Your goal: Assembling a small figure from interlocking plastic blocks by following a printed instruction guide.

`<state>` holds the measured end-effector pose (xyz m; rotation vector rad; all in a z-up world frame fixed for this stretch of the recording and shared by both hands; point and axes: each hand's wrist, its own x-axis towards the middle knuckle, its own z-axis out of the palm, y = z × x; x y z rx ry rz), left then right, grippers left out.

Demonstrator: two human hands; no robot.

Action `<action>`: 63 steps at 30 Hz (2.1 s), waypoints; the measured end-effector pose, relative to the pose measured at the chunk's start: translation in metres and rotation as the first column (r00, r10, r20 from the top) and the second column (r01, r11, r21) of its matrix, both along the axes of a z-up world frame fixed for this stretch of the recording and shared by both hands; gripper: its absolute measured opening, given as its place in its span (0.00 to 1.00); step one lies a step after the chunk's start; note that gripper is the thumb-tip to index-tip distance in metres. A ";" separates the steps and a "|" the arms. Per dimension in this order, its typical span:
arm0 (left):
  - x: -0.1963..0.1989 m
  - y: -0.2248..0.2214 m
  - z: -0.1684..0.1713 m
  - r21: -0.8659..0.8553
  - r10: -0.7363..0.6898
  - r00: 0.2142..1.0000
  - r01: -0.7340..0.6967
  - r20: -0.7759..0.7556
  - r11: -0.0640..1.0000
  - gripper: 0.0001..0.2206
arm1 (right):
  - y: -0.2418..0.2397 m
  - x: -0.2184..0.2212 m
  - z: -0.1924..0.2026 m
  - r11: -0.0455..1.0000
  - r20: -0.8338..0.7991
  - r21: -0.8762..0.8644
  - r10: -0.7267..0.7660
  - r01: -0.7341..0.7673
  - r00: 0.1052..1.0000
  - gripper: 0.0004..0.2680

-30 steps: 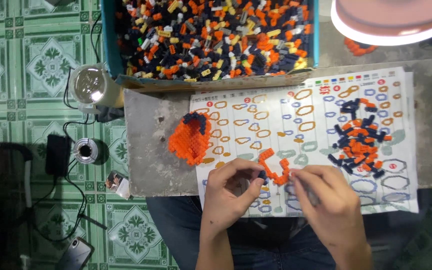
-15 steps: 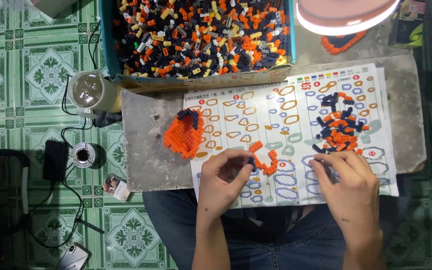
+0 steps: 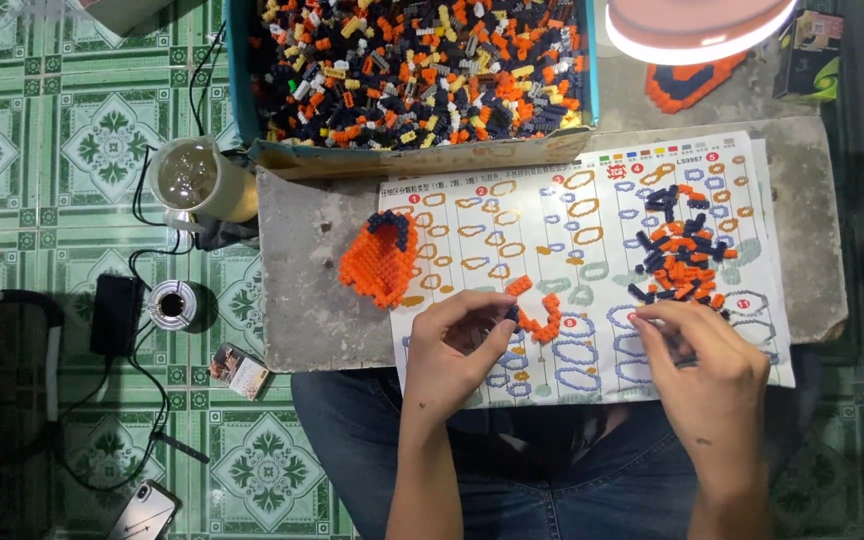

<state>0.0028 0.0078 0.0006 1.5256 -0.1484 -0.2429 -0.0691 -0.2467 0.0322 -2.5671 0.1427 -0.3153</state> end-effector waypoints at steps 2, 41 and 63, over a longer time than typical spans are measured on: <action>0.000 0.000 0.000 0.001 0.002 1.000 -0.002 -0.009 1.000 0.08 | 0.001 0.000 -0.001 1.000 -0.001 -0.001 0.002 -0.002 1.000 0.04; 0.000 -0.002 -0.001 0.070 0.030 1.000 -0.030 -0.001 0.997 0.08 | -0.068 0.016 -0.010 0.984 0.046 -0.175 -0.034 0.042 0.998 0.07; 0.000 -0.001 -0.007 0.087 0.025 1.000 -0.027 0.017 0.996 0.09 | -0.094 0.026 -0.021 0.983 -0.006 -0.182 0.011 -0.012 1.000 0.08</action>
